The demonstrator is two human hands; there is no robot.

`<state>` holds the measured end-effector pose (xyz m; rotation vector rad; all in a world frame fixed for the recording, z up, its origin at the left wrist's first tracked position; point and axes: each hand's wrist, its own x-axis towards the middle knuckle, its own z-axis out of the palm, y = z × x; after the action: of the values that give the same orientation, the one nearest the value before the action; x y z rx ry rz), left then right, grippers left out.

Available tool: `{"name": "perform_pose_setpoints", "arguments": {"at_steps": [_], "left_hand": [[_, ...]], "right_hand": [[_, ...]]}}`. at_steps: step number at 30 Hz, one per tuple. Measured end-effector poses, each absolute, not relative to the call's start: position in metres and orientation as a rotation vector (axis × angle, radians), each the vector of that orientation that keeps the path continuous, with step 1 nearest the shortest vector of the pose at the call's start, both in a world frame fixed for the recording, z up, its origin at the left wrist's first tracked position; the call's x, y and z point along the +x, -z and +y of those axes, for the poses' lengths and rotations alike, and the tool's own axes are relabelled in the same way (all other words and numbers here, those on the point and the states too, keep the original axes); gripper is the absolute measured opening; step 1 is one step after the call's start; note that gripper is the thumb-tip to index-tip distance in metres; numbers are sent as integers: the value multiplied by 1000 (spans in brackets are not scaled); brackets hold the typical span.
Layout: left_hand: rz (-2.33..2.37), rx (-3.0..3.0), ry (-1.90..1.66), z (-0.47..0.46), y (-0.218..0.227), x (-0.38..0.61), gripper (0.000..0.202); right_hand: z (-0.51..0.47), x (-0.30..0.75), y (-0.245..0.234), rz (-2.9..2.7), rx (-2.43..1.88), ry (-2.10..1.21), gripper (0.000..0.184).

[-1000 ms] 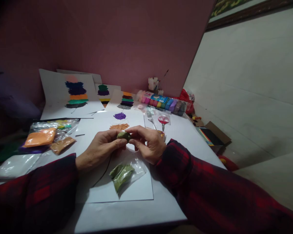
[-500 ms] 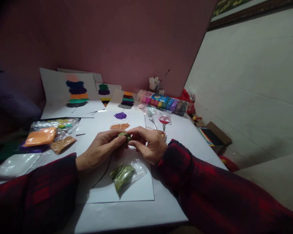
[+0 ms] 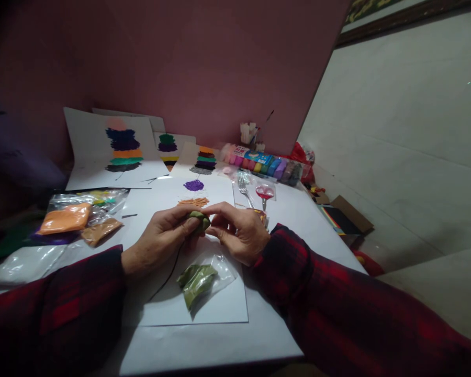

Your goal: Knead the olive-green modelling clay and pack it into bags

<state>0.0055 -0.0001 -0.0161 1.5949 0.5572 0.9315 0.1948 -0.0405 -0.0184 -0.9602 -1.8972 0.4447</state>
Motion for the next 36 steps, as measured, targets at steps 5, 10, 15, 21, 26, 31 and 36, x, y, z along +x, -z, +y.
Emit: {"name": "perform_pose_setpoints", "arguments": {"at_steps": [5,10,15,21,26,31,36], "left_hand": [[572,1643,-929,1,17,5,22],[587,1653,-923,1,17,6,21],[602,1680,-923,1,16,5,20],[617,1701,-887,0,14,4,20],[630,1690,-863,-1,11,5,22],[644,1710,-851,-1,9,4,23],[647,1688,-841,-2,7,3,23]], "right_hand": [[-40,195,20,-1908,-983,-460,32],[-40,196,20,-1917,-1004,-441,31],[-40,196,20,-1915,-973,-456,30],[-40,196,19,-1907,-926,-460,28],[-40,197,19,-1939,-959,-462,31],[-41,196,18,-1950,-992,-488,33],[-42,197,17,-1959,-1001,-506,33]]}}
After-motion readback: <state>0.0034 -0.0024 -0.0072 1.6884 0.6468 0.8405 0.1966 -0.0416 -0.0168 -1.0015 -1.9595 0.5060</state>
